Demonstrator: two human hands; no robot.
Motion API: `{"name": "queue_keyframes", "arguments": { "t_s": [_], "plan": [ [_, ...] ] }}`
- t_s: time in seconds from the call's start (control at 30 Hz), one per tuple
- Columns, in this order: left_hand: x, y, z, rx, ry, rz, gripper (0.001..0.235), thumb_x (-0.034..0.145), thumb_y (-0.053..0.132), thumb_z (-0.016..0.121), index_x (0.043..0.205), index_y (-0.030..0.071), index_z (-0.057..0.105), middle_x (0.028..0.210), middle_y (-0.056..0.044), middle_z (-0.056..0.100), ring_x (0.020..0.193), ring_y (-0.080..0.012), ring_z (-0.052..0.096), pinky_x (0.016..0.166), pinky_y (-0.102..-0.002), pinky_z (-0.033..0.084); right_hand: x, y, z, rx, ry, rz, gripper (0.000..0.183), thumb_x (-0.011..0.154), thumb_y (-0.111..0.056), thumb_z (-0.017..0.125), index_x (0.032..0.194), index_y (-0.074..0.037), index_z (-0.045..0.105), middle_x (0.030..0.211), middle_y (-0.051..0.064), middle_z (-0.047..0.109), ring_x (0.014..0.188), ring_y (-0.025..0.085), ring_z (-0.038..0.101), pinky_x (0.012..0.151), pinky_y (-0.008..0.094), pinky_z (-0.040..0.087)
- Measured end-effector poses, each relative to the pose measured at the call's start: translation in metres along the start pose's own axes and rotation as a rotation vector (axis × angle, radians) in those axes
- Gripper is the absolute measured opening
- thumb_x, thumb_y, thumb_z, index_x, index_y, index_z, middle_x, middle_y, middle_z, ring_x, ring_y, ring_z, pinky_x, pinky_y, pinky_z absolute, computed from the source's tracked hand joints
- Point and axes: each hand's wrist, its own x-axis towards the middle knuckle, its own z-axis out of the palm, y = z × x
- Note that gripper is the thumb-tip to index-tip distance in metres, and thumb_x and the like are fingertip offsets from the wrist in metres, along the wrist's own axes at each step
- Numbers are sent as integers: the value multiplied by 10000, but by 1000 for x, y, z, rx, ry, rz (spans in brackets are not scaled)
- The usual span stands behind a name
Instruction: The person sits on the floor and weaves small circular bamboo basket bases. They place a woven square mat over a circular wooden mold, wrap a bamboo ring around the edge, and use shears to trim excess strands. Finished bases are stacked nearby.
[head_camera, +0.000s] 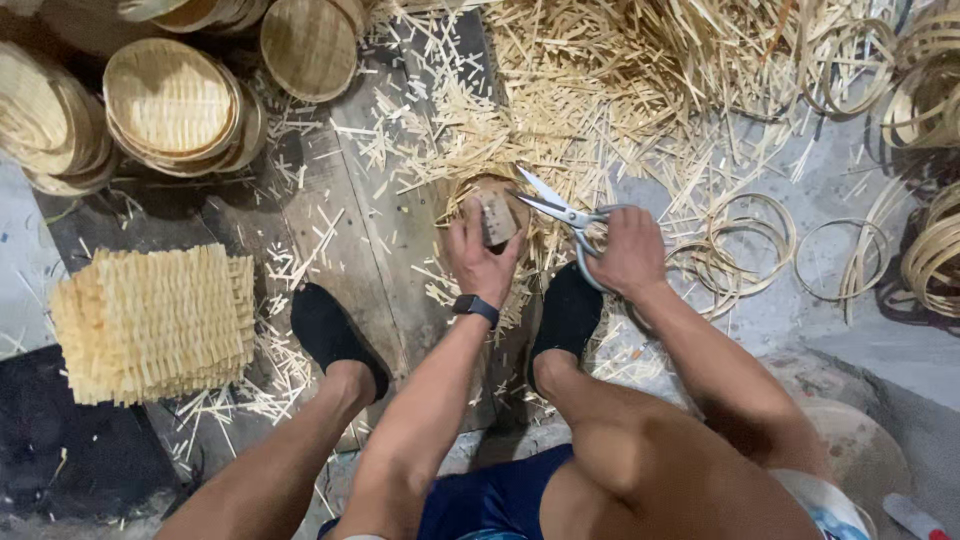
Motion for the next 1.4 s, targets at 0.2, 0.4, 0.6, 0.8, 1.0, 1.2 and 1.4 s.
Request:
{"name": "queue_keyframes", "arguments": {
  "t_s": [0.2,0.4,0.6,0.8,1.0,1.2,1.4],
  "plan": [
    [2,3,-3,-18,39,107,934,737,262,850,1554,125,421,1232,-244,566,1117,-427,573,957,-505,500,26,-4,1,-202,-125,6,446,901,-384,719,1083,18,652,1002,197,630,901,336,626,764,482,544],
    [11,-5,-13,33,-45,183,914,698,214,801,1537,163,443,1297,-259,566,1209,-457,551,1047,-527,466,39,16,-6,-204,-127,-88,654,893,-588,755,943,57,656,926,223,630,826,344,630,681,497,546],
    [17,-10,-17,-23,-183,162,867,686,164,765,1510,184,495,1397,-250,552,1271,-446,535,1099,-504,454,40,24,22,-184,-178,-33,422,909,-386,702,1047,11,664,977,192,634,870,315,632,736,472,544],
    [23,-14,-28,-61,-250,161,813,701,149,759,1485,192,550,1409,-243,549,1293,-434,533,1125,-488,441,41,45,22,-164,-31,-117,669,786,-546,763,1107,25,624,1054,222,590,1016,362,569,873,482,488],
    [21,-6,-44,-116,-280,95,759,719,110,740,1453,160,552,1402,-213,576,1292,-397,551,1116,-455,456,35,27,1,-79,-35,-105,650,810,-544,744,1112,19,624,1015,200,563,994,353,547,859,470,458],
    [23,-2,-46,-183,-296,112,750,712,32,723,1433,76,522,1370,-191,598,1302,-394,557,1151,-444,434,19,18,3,-168,-23,-115,713,749,-626,786,968,28,607,1012,193,572,1007,359,554,897,460,464],
    [34,-2,-54,-211,-370,114,745,677,7,727,1394,70,537,1335,-195,605,1275,-391,559,1134,-433,439,25,11,11,-125,-38,-62,651,811,-623,768,961,-3,634,981,190,616,941,359,602,825,482,492]
  ]
}}
